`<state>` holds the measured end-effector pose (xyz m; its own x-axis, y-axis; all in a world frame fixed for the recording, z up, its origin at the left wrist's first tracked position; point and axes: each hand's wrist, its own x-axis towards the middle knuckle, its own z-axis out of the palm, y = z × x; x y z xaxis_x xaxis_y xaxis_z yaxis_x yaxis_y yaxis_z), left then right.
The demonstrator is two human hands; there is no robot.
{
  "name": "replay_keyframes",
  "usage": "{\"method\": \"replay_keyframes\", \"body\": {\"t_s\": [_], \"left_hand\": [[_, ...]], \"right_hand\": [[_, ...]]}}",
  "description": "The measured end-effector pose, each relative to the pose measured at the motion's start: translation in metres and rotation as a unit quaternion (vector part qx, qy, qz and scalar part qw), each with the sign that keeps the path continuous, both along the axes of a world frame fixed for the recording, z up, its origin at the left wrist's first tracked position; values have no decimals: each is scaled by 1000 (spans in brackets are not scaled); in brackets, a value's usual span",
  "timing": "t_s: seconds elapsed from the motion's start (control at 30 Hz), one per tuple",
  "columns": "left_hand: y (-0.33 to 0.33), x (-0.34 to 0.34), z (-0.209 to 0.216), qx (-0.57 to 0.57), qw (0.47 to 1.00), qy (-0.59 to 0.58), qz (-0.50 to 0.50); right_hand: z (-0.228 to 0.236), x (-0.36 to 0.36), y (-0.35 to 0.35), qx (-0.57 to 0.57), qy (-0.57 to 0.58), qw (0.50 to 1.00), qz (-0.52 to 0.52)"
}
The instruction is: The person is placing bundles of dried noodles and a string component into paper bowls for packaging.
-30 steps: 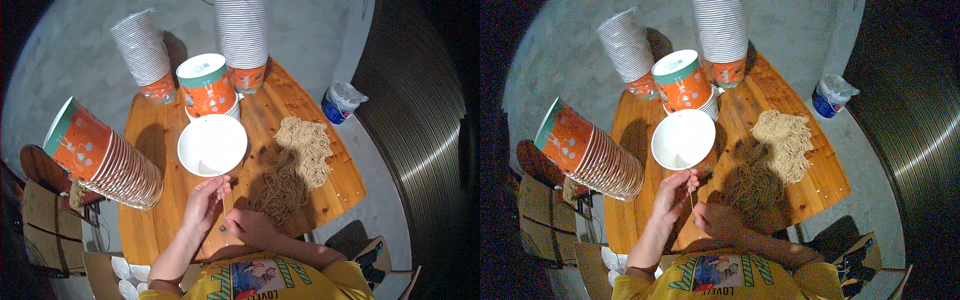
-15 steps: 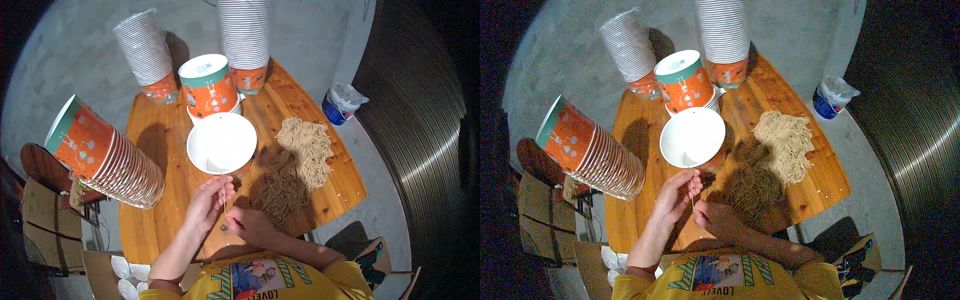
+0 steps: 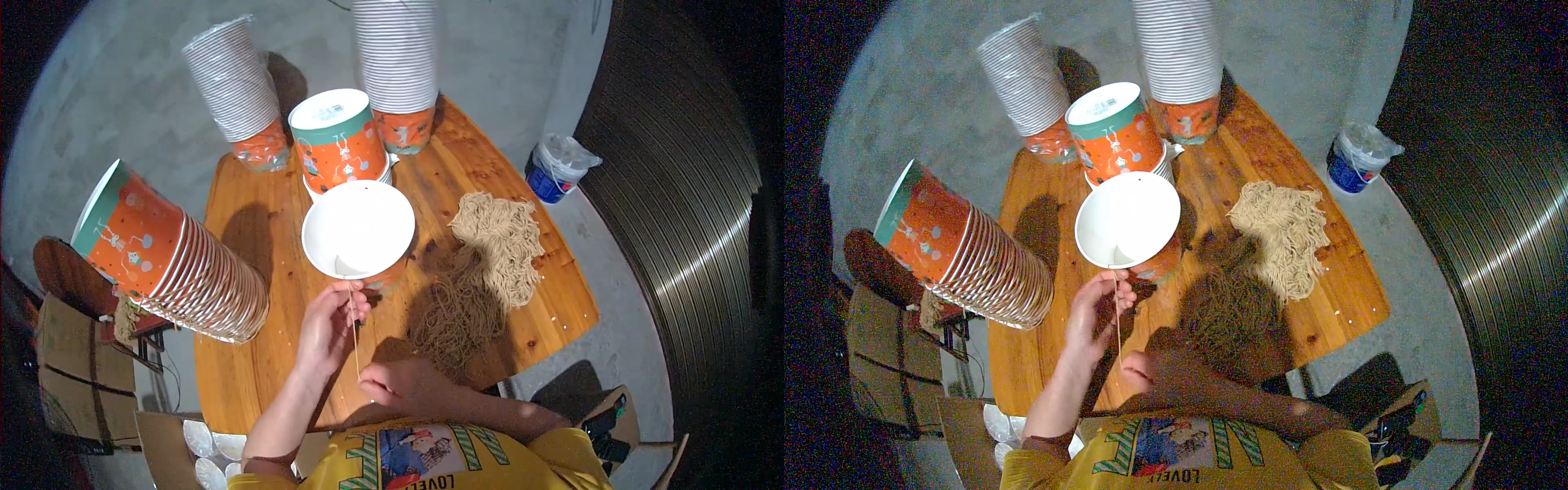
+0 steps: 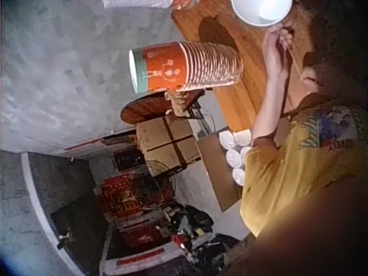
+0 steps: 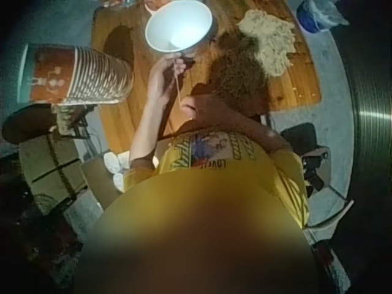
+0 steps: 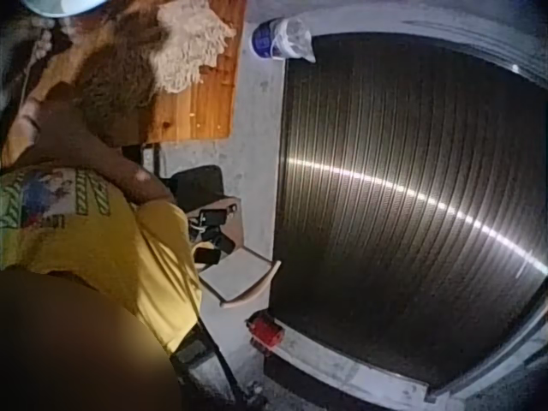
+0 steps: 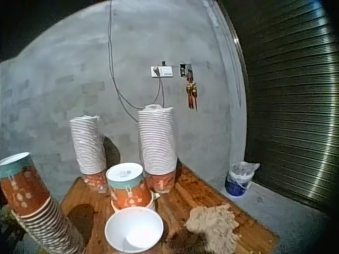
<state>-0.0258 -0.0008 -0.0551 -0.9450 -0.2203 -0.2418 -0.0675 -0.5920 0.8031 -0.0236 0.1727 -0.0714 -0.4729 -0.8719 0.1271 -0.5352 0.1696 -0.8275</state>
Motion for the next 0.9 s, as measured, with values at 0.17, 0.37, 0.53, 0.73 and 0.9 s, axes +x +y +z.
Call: {"method": "replay_keyframes", "body": {"t_s": [0.17,0.37,0.53,0.73,0.9], "left_hand": [[29,15,-45,-558,806,195,7],[45,-15,9,-744,612,250,94],[19,-5,28,-772,613,141,89],[-47,2,42,-751,639,111,120],[-94,7,46,-775,618,114,59]], "right_hand": [[48,5,3,119,-58,980,149],[65,20,-5,10,69,971,230],[87,-8,15,-25,-151,967,204],[71,-59,15,-281,171,944,-30],[59,-77,1,-437,-709,554,8]]}}
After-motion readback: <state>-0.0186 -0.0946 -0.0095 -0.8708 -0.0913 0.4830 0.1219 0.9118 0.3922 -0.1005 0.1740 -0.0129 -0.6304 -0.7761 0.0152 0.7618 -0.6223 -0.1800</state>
